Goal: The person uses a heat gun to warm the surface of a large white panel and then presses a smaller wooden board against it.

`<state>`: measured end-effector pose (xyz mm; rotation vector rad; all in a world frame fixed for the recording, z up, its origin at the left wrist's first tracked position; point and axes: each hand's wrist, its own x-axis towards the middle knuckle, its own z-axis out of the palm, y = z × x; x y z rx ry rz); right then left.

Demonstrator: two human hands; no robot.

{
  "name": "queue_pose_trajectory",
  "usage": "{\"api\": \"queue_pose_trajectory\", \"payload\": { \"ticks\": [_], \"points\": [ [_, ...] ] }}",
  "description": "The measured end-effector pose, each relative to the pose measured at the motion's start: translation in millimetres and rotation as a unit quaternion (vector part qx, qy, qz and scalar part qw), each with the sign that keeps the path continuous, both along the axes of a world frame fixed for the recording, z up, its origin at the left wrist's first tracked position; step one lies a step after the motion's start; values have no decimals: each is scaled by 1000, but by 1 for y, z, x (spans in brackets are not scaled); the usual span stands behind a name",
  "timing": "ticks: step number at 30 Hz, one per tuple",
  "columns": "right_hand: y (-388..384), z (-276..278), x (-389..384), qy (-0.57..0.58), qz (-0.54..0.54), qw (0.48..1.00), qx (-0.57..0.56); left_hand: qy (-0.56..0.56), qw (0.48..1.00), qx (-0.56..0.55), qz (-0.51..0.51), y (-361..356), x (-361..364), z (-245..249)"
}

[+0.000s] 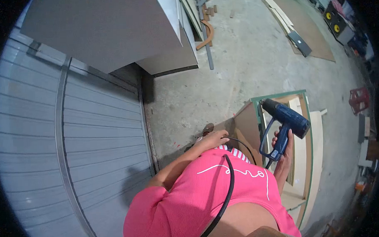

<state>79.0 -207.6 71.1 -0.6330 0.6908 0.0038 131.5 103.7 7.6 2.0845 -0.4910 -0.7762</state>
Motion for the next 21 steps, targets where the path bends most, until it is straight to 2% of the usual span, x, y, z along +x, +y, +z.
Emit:
{"api": "queue_pose_trajectory", "payload": {
  "ticks": [5, 6, 15, 21],
  "points": [
    [-2, -2, -2, -15, 6, 1000, 9, 11, 1000, 6, -7, -2, 2, 1],
    [-2, -4, -2, -21, 6, 1000, 18, 41, 999, -8, 11, -3, 1, -1],
    [-4, -9, -5, -36, -1, 999, 25, 3, 999, 17, -29, -9, 4, 5],
    [3, -10, -8, -65, -16, 997, 41, 7, 1000, 0, -30, -5, 13, -14]
  ]
}}
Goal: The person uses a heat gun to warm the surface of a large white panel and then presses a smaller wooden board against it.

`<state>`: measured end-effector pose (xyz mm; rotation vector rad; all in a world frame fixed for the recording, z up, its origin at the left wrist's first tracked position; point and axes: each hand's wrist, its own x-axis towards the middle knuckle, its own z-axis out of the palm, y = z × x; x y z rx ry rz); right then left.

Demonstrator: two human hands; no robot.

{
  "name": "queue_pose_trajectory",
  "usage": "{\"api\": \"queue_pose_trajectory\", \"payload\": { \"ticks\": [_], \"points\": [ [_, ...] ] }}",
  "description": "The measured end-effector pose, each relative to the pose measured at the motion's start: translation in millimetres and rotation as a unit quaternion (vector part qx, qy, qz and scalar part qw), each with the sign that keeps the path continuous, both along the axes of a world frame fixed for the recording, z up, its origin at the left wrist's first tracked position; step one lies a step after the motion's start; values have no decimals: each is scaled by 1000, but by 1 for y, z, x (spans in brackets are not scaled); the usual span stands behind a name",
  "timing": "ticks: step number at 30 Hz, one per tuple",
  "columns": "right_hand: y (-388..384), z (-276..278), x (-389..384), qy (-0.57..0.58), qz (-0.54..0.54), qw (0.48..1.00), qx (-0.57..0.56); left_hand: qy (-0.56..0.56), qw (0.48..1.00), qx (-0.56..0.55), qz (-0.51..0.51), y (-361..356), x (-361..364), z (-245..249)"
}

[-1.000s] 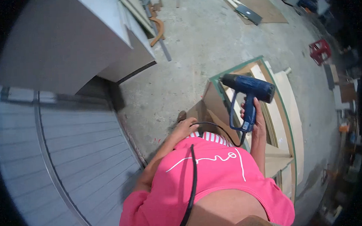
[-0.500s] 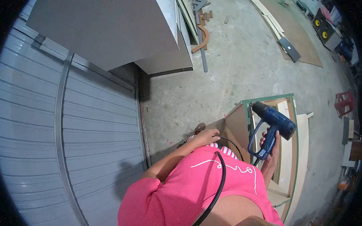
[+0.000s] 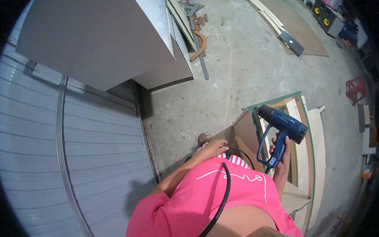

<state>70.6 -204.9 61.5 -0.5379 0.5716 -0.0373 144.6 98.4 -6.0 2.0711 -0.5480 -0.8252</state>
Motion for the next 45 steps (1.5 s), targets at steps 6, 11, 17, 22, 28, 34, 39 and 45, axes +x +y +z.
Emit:
{"api": "queue_pose_trajectory", "payload": {
  "ticks": [6, 11, 17, 22, 28, 34, 39, 45],
  "points": [
    [44, 17, 30, -85, 11, 996, -12, 10, 1000, 1, 9, 33, 69, 12],
    [109, 19, 107, -122, 36, 991, 36, 30, 998, 20, 60, 94, 126, 25],
    [178, 26, 196, -135, 80, 985, 72, -25, 990, 66, 118, 157, 164, 24],
    [195, 33, 252, -136, 139, 979, 55, -6, 989, 26, 148, 177, 181, 14],
    [203, 33, 325, -130, 221, 966, 41, 63, 971, 27, 229, 176, 216, 22],
    [200, 48, 410, -119, 293, 947, 58, 71, 959, 48, 269, 163, 276, 30],
    [182, 54, 480, -86, 371, 924, 39, 77, 956, 40, 280, 145, 331, 39],
    [161, 53, 532, -64, 436, 895, 66, 27, 953, 30, 300, 126, 368, 22]
  ]
}}
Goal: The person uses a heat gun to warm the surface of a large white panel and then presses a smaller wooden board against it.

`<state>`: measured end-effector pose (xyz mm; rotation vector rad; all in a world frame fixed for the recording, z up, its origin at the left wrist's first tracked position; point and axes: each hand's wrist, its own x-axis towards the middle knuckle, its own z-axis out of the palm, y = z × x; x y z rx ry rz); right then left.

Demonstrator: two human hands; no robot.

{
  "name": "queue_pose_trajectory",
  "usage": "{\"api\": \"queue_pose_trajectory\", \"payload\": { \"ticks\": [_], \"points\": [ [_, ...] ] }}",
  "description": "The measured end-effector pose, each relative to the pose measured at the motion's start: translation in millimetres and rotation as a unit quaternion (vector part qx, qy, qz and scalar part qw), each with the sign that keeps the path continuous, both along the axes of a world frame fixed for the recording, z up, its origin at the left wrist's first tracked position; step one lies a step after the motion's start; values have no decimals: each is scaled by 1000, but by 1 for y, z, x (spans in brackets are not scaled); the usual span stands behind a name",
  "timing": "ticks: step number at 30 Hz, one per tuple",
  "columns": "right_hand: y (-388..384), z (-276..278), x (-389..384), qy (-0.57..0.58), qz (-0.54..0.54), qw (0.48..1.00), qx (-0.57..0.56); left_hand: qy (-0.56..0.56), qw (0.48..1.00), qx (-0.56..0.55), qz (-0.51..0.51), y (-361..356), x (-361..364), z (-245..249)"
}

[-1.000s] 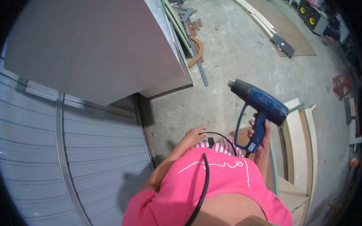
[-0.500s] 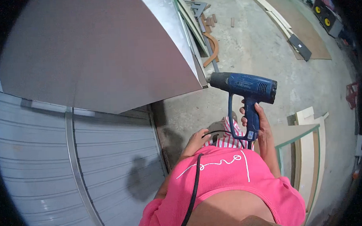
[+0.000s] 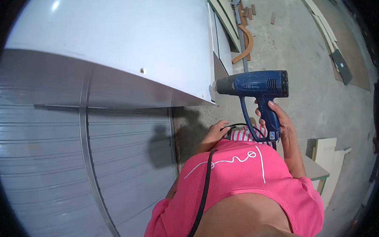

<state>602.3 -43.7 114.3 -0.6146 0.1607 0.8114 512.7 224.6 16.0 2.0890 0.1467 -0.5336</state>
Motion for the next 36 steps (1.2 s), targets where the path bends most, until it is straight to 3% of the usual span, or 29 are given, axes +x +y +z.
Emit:
{"api": "queue_pose_trajectory", "payload": {
  "ticks": [4, 8, 10, 13, 15, 21, 28, 32, 34, 36],
  "points": [
    [-9, -6, 23, 5, 75, 997, 26, 61, 997, -44, 31, -16, 18, 7],
    [-13, -11, 33, 0, 115, 993, 7, 24, 999, -29, 31, -28, 22, -7],
    [-14, -16, 35, 1, 122, 993, -3, 19, 998, -50, 43, -32, 27, -11],
    [-7, -14, 42, 0, 118, 993, -19, -19, 1000, 20, -1, -24, 40, -21],
    [-4, -12, 40, -3, 109, 994, -24, 9, 999, -39, 8, -22, 44, -16],
    [1, -15, 41, -18, 104, 992, -72, 36, 998, -35, 27, -24, 38, -13],
    [5, -20, 39, 17, 84, 996, -5, 68, 996, -48, 42, -28, 25, -27],
    [3, -25, 36, 29, 84, 996, 5, 19, 999, -17, 30, -35, 14, -60],
    [0, -27, 34, 4, 83, 995, 47, 13, 999, -25, 39, -39, 16, -52],
    [-1, -20, 31, -8, 93, 994, 57, 70, 990, -107, 62, -42, 13, -40]
  ]
}}
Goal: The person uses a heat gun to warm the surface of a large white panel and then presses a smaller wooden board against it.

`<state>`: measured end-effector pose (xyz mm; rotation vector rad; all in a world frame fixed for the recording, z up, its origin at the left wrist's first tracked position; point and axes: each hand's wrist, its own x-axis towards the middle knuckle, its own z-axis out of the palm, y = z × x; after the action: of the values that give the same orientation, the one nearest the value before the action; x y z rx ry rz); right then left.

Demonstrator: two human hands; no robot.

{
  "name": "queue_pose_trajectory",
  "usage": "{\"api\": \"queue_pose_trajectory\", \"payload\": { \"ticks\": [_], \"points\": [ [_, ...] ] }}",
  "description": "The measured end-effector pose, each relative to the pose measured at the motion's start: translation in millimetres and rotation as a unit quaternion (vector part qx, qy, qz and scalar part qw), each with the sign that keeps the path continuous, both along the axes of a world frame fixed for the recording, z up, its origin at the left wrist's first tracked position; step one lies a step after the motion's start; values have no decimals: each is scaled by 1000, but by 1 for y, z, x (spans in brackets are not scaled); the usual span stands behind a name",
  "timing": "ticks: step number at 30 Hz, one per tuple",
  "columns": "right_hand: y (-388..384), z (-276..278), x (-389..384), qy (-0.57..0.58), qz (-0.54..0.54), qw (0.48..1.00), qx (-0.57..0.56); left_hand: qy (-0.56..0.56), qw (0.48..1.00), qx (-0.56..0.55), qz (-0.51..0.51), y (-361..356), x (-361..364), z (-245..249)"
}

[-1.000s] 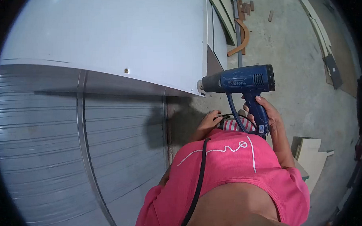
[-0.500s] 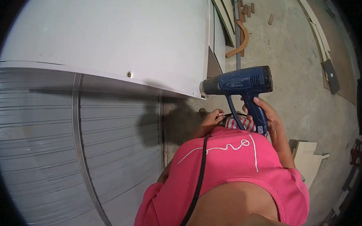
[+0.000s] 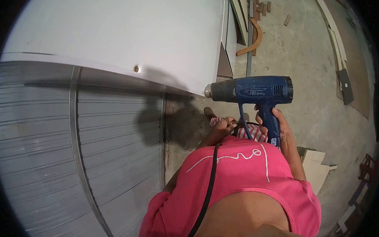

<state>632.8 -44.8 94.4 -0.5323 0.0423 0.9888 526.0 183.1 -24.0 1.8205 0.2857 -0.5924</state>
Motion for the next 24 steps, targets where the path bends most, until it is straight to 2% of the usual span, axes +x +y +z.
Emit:
{"api": "queue_pose_trajectory", "payload": {
  "ticks": [1, 3, 6, 7, 9, 10, 12, 13, 15, 19, 23, 24],
  "points": [
    [0, 3, -1, -12, 6, 1000, 14, 0, 1000, -2, 3, 0, -1, 1],
    [0, 4, -2, -13, 7, 1000, 7, -111, 991, 22, -68, -1, -2, 10],
    [0, 6, -2, -19, 11, 1000, -3, -105, 991, 28, -77, -3, -1, 31],
    [-1, 8, -2, -22, 16, 1000, -8, -106, 991, 27, -76, -4, -2, 27],
    [-3, 5, -3, -21, 17, 1000, -3, -20, 999, 36, -30, -7, -1, 6],
    [-4, 5, -3, -20, 20, 1000, 3, -24, 999, 38, -28, -6, -4, -4],
    [-3, 6, -3, -22, 21, 1000, 7, -176, 979, 56, -84, 1, -10, -17],
    [-2, 7, -3, -18, 21, 1000, 8, -183, 978, 65, -80, 3, -8, -22],
    [-3, 9, -3, -26, 27, 999, 0, 2, 997, 2, -72, 4, -1, -26],
    [-4, 7, -1, -29, 33, 999, -10, -49, 997, 24, -55, 3, -6, -44],
    [3, 15, 2, -56, 4, 998, 31, -29, 999, -23, -22, 7, 1, 2],
    [5, 21, 5, -68, -5, 994, 87, -30, 999, -44, -7, 6, -1, 11]
  ]
}}
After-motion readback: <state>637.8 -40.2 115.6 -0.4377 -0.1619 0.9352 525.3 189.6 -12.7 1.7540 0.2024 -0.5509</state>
